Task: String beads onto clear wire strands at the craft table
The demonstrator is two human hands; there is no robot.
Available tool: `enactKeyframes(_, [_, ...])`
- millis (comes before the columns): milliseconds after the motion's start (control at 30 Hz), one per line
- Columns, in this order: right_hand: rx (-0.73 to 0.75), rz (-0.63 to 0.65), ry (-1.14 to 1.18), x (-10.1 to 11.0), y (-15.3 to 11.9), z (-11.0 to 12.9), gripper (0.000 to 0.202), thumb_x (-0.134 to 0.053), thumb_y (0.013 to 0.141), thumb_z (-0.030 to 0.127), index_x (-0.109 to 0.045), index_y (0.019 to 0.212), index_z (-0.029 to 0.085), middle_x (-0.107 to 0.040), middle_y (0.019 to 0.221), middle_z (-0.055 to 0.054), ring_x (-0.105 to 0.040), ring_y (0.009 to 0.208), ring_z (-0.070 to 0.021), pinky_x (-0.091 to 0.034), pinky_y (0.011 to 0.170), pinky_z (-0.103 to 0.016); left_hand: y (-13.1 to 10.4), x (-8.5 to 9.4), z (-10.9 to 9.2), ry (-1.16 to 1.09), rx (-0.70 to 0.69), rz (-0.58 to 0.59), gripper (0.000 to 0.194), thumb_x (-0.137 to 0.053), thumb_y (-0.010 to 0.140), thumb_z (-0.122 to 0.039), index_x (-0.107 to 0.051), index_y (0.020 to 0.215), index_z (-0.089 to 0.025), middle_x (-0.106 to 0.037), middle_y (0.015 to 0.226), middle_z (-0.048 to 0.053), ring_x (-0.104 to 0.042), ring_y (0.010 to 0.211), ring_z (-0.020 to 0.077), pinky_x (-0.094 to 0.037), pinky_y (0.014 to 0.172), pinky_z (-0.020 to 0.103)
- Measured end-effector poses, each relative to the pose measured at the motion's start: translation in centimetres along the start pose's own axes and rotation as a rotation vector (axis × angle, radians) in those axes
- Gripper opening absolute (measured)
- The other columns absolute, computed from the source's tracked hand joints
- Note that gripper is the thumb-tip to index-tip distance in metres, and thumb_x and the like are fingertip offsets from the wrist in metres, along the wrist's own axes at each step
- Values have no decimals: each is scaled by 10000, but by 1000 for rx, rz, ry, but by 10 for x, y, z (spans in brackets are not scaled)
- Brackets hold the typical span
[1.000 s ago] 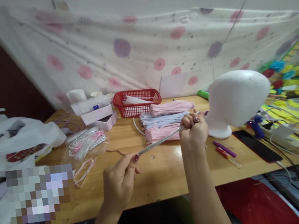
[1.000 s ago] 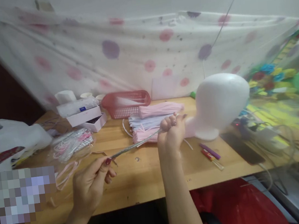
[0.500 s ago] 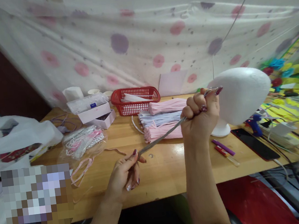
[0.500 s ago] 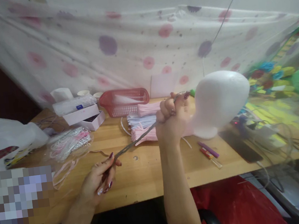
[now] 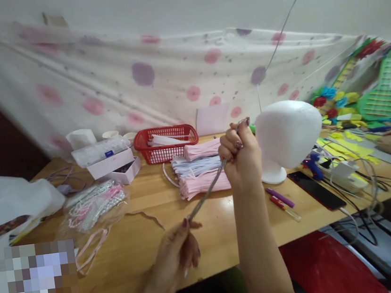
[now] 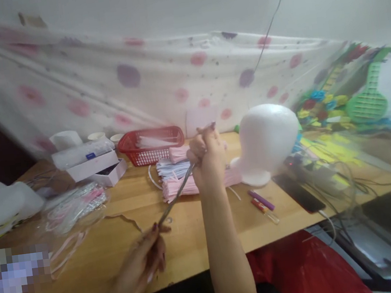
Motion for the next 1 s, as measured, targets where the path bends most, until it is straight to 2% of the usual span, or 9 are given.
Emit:
enactKeyframes(167, [-96, -110, 59, 31, 8, -6, 508, -352, 951, 581, -522, 671, 192, -526, 588, 25, -544, 527, -83, -505, 557, -220, -13, 16, -85, 724, -780, -358, 229, -606, 874, -358, -728, 990, -203, -758, 786, 25, -599, 484, 92, -551, 575, 232])
enactKeyframes(267, [-226, -117, -57, 52, 6, -17, 454, -486, 890, 580, -572, 704, 175, -618, 638, -15, -624, 583, -119, -540, 567, -243, -31, 19, -116, 1043, -1095, -411, 211, -638, 850, -246, -738, 1034, -277, -774, 840, 7, -706, 642, 140, -575, 679, 246])
enactKeyframes(333, [-314, -113, -166, 65, 5, -26, 272, -652, 832, 411, -600, 747, 158, -647, 644, -18, -638, 574, -122, -530, 526, -218, -40, 18, -127, 1207, -1200, -315, 235, -660, 828, -239, -742, 1036, -311, -775, 905, 12, -735, 789, 187, -583, 770, 272])
enactKeyframes(500, [-549, -121, -144, 76, 8, -47, 66, -601, 856, 132, -588, 792, 140, -657, 721, -40, -654, 642, -120, -559, 623, -243, -54, 5, -128, 1248, -1190, -23, 308, -456, 941, -271, -699, 1116, -345, -747, 1050, 15, -689, 1032, 217, -517, 986, 393])
enactKeyframes(567, [-600, -134, -12, 74, 11, -52, 204, -454, 916, 69, -533, 750, 159, -584, 669, 4, -582, 563, -84, -538, 599, -238, -56, -4, -125, 1225, -1193, 24, 373, -375, 966, -229, -682, 1142, -349, -739, 1077, 15, -674, 1066, 205, -480, 1026, 420])
enactKeyframes(667, [-566, -150, 103, 73, 17, -53, 338, -335, 968, 84, -376, 649, 190, -351, 540, 86, -366, 427, -56, -425, 479, -173, -51, -17, -116, 1285, -1197, 143, 336, -491, 915, -177, -694, 1113, -358, -753, 1035, 0, -704, 987, 186, -538, 934, 336])
enactKeyframes(767, [-486, -190, 156, 76, 21, -51, 409, -322, 1012, 207, -224, 615, 203, -164, 524, 107, -239, 404, -62, -326, 423, -149, -37, -9, -114, 1185, -1004, -5, 309, -705, 776, -173, -713, 1048, -321, -771, 915, -5, -733, 811, 169, -580, 787, 246])
enactKeyframes(867, [-422, -241, 237, 77, 21, -49, 428, -248, 1031, 241, -160, 613, 211, -84, 534, 109, -171, 393, -67, -278, 397, -150, -25, 10, -110, 879, -701, -173, 311, -719, 780, -287, -682, 1087, -255, -768, 916, 40, -735, 777, 195, -593, 732, 268])
enactKeyframes(1000, [-425, -237, 247, 74, 19, -49, 431, -226, 1028, 219, -121, 610, 210, -87, 514, 110, -163, 389, -67, -274, 398, -159, -24, 11, -120, 761, -668, -232, 232, -619, 848, -388, -718, 919, -191, -761, 852, 87, -718, 772, 223, -576, 638, 270])
Point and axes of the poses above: each hand's wrist, its own y-axis towards the middle knuckle, its own x-axis out of the back of the hand, z = x × y, the point moved 6 cm from there along y, towards the middle knuckle
